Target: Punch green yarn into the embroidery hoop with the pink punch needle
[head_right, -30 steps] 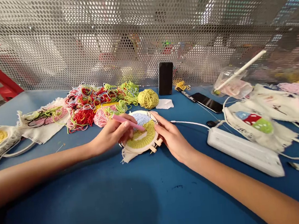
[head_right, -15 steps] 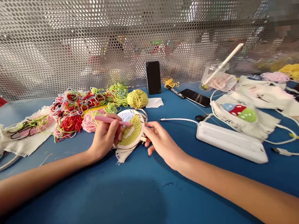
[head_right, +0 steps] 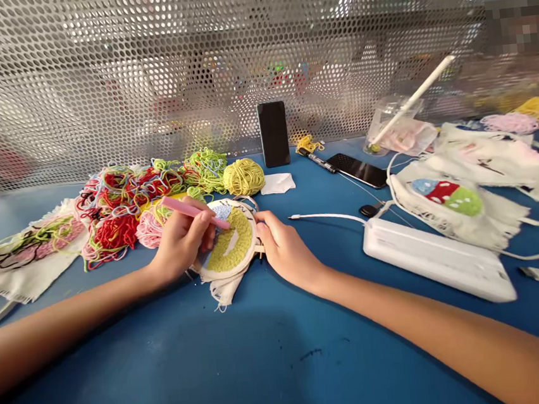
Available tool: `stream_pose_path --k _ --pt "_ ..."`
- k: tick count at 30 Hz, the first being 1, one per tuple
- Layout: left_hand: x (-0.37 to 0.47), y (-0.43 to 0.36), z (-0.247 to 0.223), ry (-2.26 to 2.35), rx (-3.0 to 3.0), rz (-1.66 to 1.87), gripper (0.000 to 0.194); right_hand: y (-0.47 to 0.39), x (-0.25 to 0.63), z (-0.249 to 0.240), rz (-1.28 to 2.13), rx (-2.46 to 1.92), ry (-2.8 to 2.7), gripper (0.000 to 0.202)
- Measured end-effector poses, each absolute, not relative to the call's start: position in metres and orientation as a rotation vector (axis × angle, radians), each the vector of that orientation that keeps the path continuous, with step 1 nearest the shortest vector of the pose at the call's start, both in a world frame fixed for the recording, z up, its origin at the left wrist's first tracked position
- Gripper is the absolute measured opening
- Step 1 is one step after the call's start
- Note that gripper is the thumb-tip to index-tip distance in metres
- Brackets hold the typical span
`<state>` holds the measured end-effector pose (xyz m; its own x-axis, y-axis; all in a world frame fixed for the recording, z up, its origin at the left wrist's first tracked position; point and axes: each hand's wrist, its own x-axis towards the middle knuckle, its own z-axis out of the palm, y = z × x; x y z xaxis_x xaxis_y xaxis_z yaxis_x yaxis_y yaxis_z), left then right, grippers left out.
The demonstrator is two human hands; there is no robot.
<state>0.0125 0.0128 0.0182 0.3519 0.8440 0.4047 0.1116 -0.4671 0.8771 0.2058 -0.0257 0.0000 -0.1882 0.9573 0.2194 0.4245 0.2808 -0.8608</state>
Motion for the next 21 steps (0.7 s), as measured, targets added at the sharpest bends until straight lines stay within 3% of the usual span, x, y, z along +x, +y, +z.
stream_pose_path --k 7,13,21 --pt "0.009 0.015 0.005 0.843 1.870 1.187 0.018 -0.029 0.204 0.000 1.030 -1.176 -1.781 0.043" --pt "0.009 0.016 0.008 0.753 1.733 1.279 0.020 -0.025 0.205 -0.001 1.366 -1.029 -1.564 0.040" --pt "0.011 0.017 0.007 0.762 1.584 1.419 0.025 -0.023 0.208 -0.003 1.409 -1.016 -1.556 0.041"
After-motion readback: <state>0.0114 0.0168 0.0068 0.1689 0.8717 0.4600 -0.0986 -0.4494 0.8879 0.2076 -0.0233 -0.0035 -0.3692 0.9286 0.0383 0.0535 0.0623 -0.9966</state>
